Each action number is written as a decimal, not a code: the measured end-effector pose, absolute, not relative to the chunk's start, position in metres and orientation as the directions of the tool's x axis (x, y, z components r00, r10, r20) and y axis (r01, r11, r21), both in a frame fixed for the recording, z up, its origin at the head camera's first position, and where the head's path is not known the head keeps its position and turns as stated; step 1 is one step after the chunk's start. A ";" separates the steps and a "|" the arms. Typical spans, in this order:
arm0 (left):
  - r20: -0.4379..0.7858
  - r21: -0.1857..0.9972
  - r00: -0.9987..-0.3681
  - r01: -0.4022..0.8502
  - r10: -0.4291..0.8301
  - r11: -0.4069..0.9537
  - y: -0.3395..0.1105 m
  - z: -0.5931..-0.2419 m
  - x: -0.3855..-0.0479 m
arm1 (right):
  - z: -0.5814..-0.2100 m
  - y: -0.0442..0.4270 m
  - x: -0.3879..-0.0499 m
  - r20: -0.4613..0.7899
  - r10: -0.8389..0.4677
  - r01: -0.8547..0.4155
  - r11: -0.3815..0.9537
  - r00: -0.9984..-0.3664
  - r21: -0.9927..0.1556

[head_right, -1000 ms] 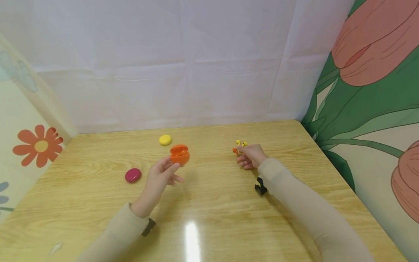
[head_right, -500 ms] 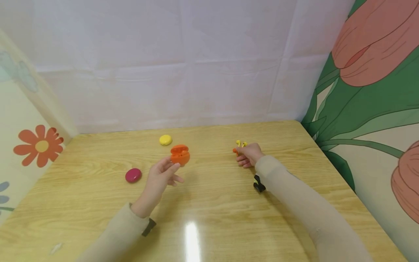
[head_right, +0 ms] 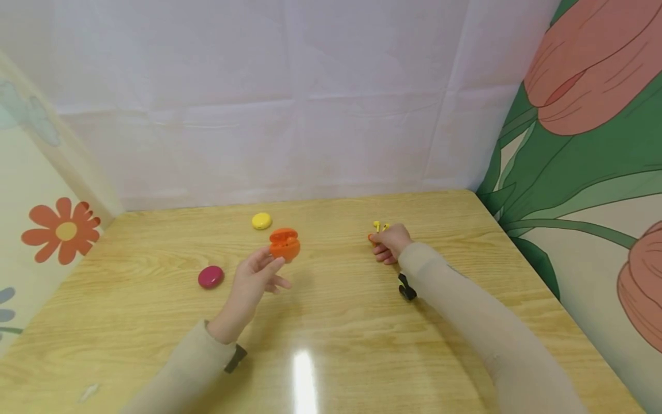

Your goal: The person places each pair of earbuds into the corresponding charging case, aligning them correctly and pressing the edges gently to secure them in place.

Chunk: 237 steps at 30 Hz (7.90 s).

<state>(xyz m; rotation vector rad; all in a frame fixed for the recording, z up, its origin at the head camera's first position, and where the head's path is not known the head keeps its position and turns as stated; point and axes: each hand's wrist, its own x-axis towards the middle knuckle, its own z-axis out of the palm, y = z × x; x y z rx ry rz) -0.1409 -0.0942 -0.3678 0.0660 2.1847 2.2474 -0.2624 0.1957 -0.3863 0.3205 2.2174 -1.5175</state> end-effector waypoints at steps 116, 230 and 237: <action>-0.015 0.999 -0.999 -0.016 0.028 -0.035 -0.087 -0.371 -0.146 | -0.321 0.127 -0.183 -0.141 -0.250 0.069 0.279 -0.958 -0.958; 0.015 1.000 -0.998 0.013 0.059 -0.026 -0.081 -0.370 -0.140 | -0.316 0.067 -0.163 0.343 -0.253 -0.425 0.474 -0.905 -0.771; 0.000 1.000 -0.999 -0.001 0.050 -0.023 -0.081 -0.369 -0.140 | -0.320 0.077 -0.172 0.354 -0.163 -0.389 0.433 -0.921 -0.813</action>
